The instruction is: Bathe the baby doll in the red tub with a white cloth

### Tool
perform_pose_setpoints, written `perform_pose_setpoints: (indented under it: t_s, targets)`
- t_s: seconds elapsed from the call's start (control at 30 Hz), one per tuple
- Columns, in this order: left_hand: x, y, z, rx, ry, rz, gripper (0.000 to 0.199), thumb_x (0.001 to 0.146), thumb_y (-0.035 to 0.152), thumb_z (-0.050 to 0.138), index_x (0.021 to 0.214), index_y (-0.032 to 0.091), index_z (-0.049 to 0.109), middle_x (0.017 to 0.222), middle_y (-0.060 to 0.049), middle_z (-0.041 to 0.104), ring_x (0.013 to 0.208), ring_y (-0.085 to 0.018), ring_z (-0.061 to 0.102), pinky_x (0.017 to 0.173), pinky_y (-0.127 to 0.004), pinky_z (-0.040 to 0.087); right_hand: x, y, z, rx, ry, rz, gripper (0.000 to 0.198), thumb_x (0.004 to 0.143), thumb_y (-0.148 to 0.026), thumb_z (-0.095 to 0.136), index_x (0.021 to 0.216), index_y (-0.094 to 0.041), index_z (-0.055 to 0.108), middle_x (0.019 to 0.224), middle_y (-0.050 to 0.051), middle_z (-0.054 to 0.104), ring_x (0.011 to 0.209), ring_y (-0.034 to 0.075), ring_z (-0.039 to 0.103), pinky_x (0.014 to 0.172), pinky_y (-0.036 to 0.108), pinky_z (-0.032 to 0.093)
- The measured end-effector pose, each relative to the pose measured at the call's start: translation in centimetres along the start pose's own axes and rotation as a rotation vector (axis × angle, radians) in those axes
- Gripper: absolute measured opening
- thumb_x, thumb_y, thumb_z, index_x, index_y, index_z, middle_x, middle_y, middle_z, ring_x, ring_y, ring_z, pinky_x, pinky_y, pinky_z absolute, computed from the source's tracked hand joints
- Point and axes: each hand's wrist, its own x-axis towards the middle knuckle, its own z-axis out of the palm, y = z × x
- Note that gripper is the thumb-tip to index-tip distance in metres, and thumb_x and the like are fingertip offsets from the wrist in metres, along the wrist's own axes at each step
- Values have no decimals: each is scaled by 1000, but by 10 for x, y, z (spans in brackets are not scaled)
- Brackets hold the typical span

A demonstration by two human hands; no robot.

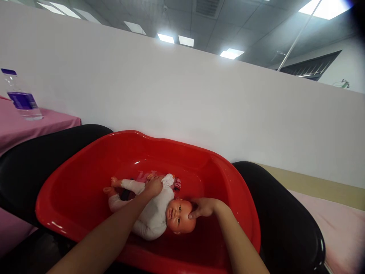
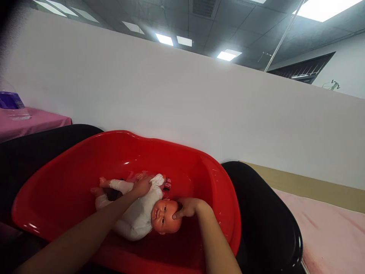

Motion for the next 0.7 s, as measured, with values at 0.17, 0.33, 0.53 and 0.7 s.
perform_pose_setpoints:
  t_s: [0.17, 0.33, 0.53, 0.7]
  targets:
    - [0, 1, -1, -4, -16, -2, 42, 88, 21, 38, 127, 22, 54, 129, -10, 58, 120, -30, 49, 98, -48, 39, 0, 2, 0, 5, 17, 24, 69, 67, -49, 73, 127, -20, 55, 121, 7, 62, 110, 24, 57, 95, 33, 42]
    - [2, -1, 2, 7, -3, 6, 43, 87, 21, 39, 126, 21, 55, 129, -11, 58, 122, -31, 48, 98, -49, 38, -2, -1, -1, 6, 3, 27, 69, 68, -51, 72, 127, -19, 56, 124, 8, 61, 112, 25, 57, 96, 33, 42]
    - [1, 0, 1, -29, -14, 1, 43, 87, 21, 37, 127, 21, 55, 130, -12, 58, 120, -32, 49, 94, -49, 41, -3, -4, -1, 6, 8, 53, 69, 68, -50, 73, 127, -19, 55, 124, 8, 61, 113, 24, 57, 97, 33, 42]
    - [1, 0, 1, -11, -15, -6, 43, 86, 20, 38, 126, 22, 55, 132, -11, 56, 121, -31, 48, 95, -49, 41, -7, -9, -1, 2, 6, 65, 69, 69, -51, 72, 127, -17, 55, 127, 9, 59, 115, 26, 56, 99, 34, 41]
